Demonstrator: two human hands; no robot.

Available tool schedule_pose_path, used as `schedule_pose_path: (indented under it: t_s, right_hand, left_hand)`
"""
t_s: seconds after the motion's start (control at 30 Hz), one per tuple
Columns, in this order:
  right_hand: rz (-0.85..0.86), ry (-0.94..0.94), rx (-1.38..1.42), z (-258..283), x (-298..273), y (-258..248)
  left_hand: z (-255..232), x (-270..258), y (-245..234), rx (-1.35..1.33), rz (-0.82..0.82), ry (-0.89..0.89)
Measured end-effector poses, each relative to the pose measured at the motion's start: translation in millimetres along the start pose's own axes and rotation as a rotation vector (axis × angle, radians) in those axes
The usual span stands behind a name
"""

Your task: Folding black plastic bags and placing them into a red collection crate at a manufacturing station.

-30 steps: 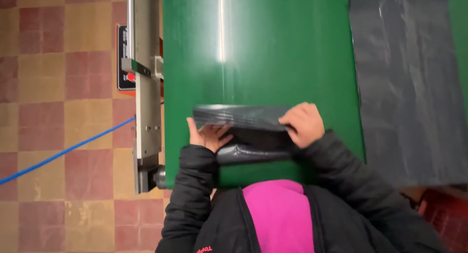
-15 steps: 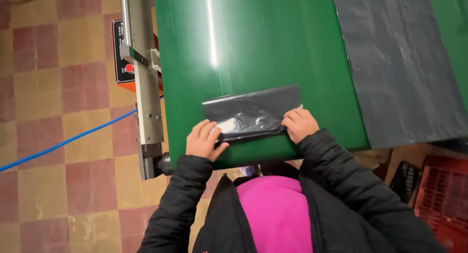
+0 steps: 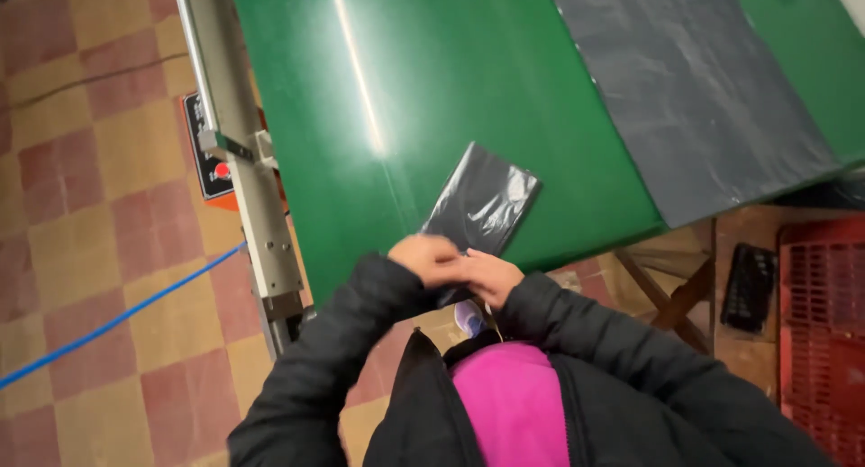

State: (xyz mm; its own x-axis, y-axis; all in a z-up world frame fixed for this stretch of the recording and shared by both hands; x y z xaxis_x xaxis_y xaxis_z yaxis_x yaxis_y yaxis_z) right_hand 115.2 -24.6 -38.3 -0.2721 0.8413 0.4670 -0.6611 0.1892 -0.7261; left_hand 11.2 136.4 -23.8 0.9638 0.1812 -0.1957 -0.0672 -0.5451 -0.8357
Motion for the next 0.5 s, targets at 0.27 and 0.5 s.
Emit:
schedule_pose_path:
  t_s: [0.27, 0.5]
  right_hand:
    - [-0.950, 1.099, 1.432, -119.5, -69.8, 25.2]
    - [-0.914, 1.606, 1.400, -143.9, -90.3, 24.9]
  left_hand:
    - [121.3, 95.3, 39.6, -0.751, 0.052, -0.608]
    - [39.8, 81.6, 11.7, -0.053, -0.553, -0.460]
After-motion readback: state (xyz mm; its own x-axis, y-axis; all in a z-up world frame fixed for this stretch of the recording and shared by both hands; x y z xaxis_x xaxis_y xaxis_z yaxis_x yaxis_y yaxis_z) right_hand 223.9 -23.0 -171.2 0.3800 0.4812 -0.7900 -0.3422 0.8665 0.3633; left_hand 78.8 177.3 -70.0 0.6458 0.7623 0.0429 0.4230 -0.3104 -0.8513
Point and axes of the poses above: each hand's wrist, its own x-axis towards the middle knuckle, its own y-axis out of the palm, z = x × y, the point moved 4 cm from there along x, towards the middle knuckle, and after that the axes turned 5 degrees about -y, right-handed, at the moved point
